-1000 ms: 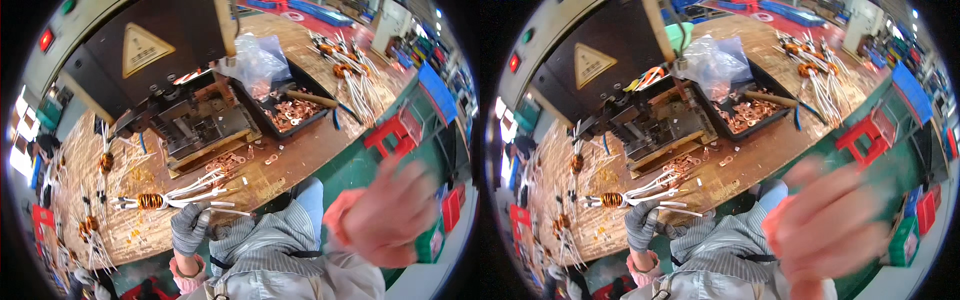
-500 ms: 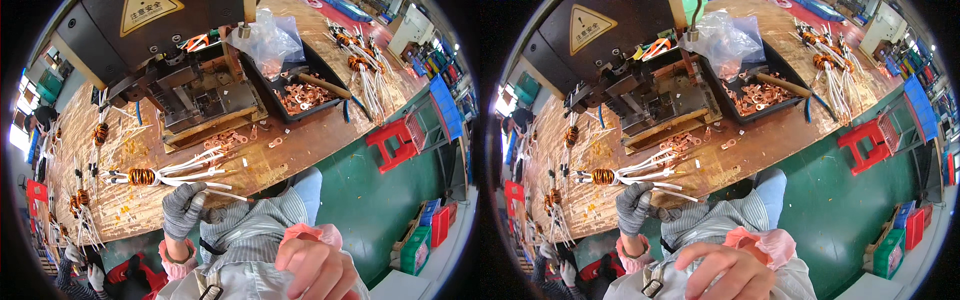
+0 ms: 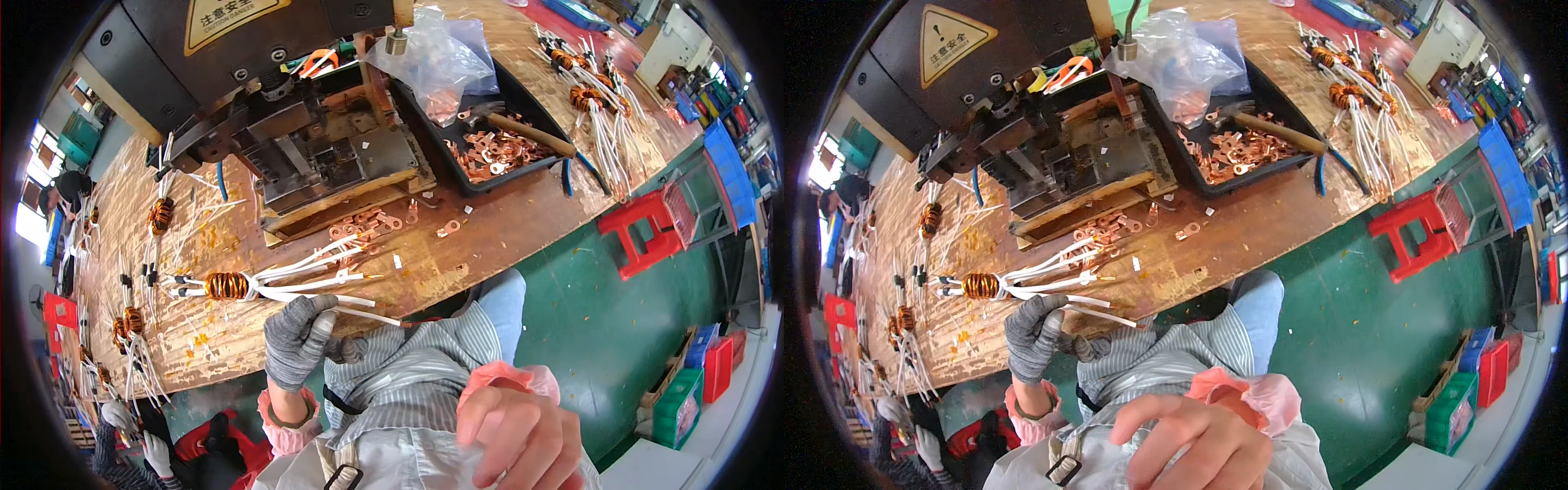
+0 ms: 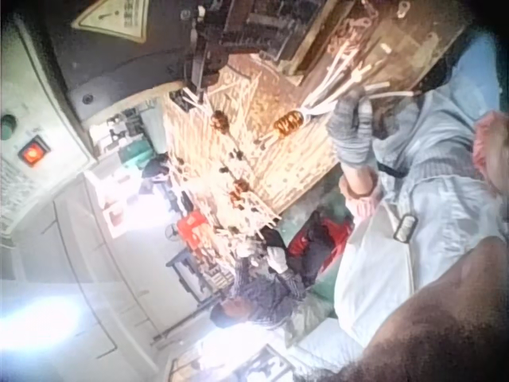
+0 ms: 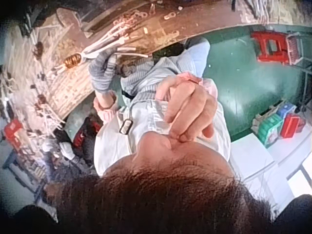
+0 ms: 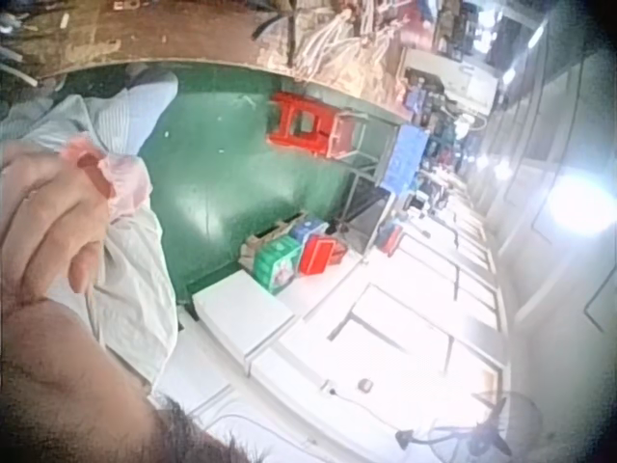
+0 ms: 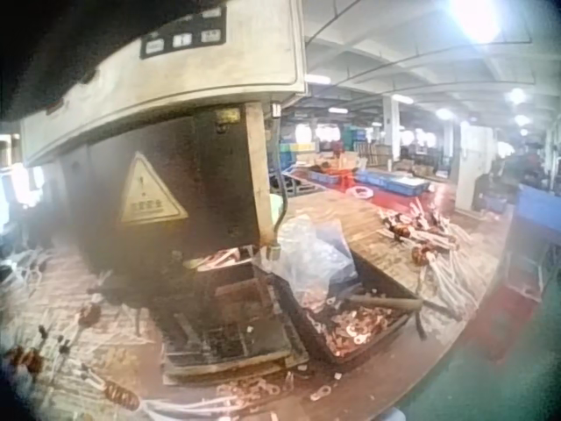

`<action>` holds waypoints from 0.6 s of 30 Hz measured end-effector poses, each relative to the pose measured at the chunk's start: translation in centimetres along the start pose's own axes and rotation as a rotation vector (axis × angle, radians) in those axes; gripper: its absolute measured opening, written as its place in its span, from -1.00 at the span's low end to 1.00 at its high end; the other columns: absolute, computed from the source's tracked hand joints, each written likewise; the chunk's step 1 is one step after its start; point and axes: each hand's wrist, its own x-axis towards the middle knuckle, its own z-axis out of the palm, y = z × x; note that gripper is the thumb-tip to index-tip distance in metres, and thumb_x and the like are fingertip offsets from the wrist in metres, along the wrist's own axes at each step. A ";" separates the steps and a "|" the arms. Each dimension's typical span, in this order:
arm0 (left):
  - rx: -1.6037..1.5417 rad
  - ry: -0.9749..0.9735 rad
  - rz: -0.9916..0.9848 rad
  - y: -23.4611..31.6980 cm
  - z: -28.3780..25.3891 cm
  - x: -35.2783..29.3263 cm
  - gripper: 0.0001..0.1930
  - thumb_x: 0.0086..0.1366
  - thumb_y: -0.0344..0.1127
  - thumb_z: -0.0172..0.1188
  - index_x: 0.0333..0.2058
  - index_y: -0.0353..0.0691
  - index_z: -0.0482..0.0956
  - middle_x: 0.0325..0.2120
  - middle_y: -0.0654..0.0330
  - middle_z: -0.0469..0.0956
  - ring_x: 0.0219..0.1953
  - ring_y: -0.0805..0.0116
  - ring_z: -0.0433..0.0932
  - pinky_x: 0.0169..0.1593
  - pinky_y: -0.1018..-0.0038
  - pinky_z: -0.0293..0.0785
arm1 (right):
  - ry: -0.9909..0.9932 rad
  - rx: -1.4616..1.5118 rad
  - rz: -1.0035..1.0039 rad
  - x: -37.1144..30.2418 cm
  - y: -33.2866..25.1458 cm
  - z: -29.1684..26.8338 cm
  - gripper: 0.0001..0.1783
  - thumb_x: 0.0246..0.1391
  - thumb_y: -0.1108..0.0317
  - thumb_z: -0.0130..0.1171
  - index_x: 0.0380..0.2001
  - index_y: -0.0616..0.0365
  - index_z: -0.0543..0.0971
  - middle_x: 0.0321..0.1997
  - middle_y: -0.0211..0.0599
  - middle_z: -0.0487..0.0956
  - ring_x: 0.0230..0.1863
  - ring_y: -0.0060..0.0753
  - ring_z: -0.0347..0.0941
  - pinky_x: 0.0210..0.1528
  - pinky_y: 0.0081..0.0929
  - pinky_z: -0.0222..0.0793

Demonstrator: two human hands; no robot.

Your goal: The person assembles wire harnesses by attaching terminal connectors to wires and cutting the wires to length. This is done using a crimping machine and wire cutters at a workstation.

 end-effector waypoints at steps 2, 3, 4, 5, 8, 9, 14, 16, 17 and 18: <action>0.030 -0.008 0.010 0.0 -0.1 -0.1 -0.84 0.10 -0.37 0.15 -0.32 -0.25 0.56 -0.62 0.16 0.47 -0.56 0.36 0.48 -0.44 0.52 0.39 | 0.005 -0.184 -0.032 -0.3 -0.4 0.0 -0.73 0.10 0.19 -0.04 -0.55 0.03 0.56 -0.35 -0.36 0.56 -0.29 -0.36 0.40 -0.06 -0.14 0.15; 0.053 -0.024 0.021 0.1 0.0 -0.1 -0.84 0.10 -0.37 0.15 -0.31 -0.24 0.56 -0.64 0.17 0.45 -0.57 0.37 0.47 -0.46 0.51 0.38 | 0.013 -0.377 -0.060 -0.4 -0.7 0.0 -0.78 0.05 0.23 0.01 -0.57 0.00 0.56 -0.35 -0.40 0.57 -0.31 -0.40 0.43 -0.09 -0.17 0.19; 0.049 -0.029 0.028 0.2 0.1 0.0 -0.83 0.10 -0.36 0.15 -0.30 -0.22 0.56 -0.66 0.17 0.43 -0.60 0.36 0.45 -0.49 0.49 0.35 | 0.023 -0.350 -0.059 0.1 -1.0 -0.1 -0.78 0.05 0.23 0.01 -0.57 0.00 0.56 -0.35 -0.40 0.57 -0.31 -0.40 0.43 -0.09 -0.17 0.19; 0.017 -0.047 -0.030 0.9 0.1 0.0 -0.83 0.10 -0.36 0.15 -0.29 -0.22 0.56 -0.66 0.17 0.42 -0.61 0.36 0.44 -0.50 0.49 0.34 | -0.129 -0.594 -0.102 0.6 -1.2 -0.4 -0.83 -0.02 0.25 0.04 -0.59 -0.01 0.56 -0.34 -0.45 0.57 -0.31 -0.44 0.44 -0.09 -0.17 0.22; 0.149 -0.037 0.273 0.1 0.6 1.2 -0.83 0.13 -0.38 0.14 -0.27 -0.23 0.54 -0.67 0.19 0.41 -0.68 0.44 0.41 -0.55 0.54 0.33 | -0.167 -0.961 0.117 2.4 -1.1 2.4 -0.83 -0.09 0.24 0.04 -0.64 -0.02 0.56 -0.35 -0.59 0.59 -0.28 -0.52 0.46 0.01 -0.11 0.22; 0.102 -0.064 0.226 0.2 0.9 1.3 -0.83 0.14 -0.38 0.13 -0.27 -0.25 0.54 -0.67 0.23 0.41 -0.69 0.49 0.42 -0.57 0.58 0.33 | -0.148 -0.956 0.134 3.0 -1.3 2.6 -0.83 -0.09 0.24 0.04 -0.64 -0.02 0.56 -0.35 -0.59 0.59 -0.28 -0.52 0.46 0.01 -0.11 0.22; -0.231 -0.026 -0.161 2.6 0.6 -0.6 -0.80 0.17 -0.37 0.11 -0.25 -0.33 0.51 -0.54 0.29 0.46 -0.65 0.57 0.42 -0.55 0.64 0.36 | -0.627 -0.806 0.192 5.0 1.5 2.0 -0.73 -0.02 0.17 -0.06 -0.37 0.08 0.53 -0.02 -0.42 0.42 0.00 -0.42 0.31 0.14 -0.01 0.13; -0.157 -0.009 -0.090 0.9 0.1 -0.8 -0.80 0.18 -0.37 0.10 -0.24 -0.36 0.51 -0.53 0.28 0.46 -0.67 0.58 0.42 -0.56 0.64 0.36 | -0.693 -0.756 0.139 4.2 1.7 1.7 -0.67 -0.01 0.16 -0.07 -0.26 0.12 0.52 0.08 -0.37 0.35 0.10 -0.40 0.24 0.13 0.01 0.15; -0.124 -0.035 -0.013 0.7 0.4 0.1 -0.78 0.19 -0.37 0.09 -0.24 -0.39 0.50 -0.53 0.26 0.47 -0.66 0.59 0.42 -0.56 0.66 0.36 | -0.657 -0.755 0.180 3.3 1.2 1.5 -0.61 0.00 0.14 -0.07 -0.15 0.10 0.46 0.11 -0.38 0.32 0.18 -0.40 0.13 0.16 0.01 0.11; -0.142 -0.041 -0.006 0.4 0.7 0.7 -0.78 0.19 -0.37 0.09 -0.24 -0.39 0.50 -0.53 0.26 0.47 -0.66 0.59 0.42 -0.56 0.66 0.36 | -0.622 -0.752 0.218 2.8 0.3 1.0 -0.53 0.00 0.11 -0.06 -0.03 0.07 0.41 0.14 -0.39 0.29 0.25 -0.40 0.02 0.19 0.02 0.07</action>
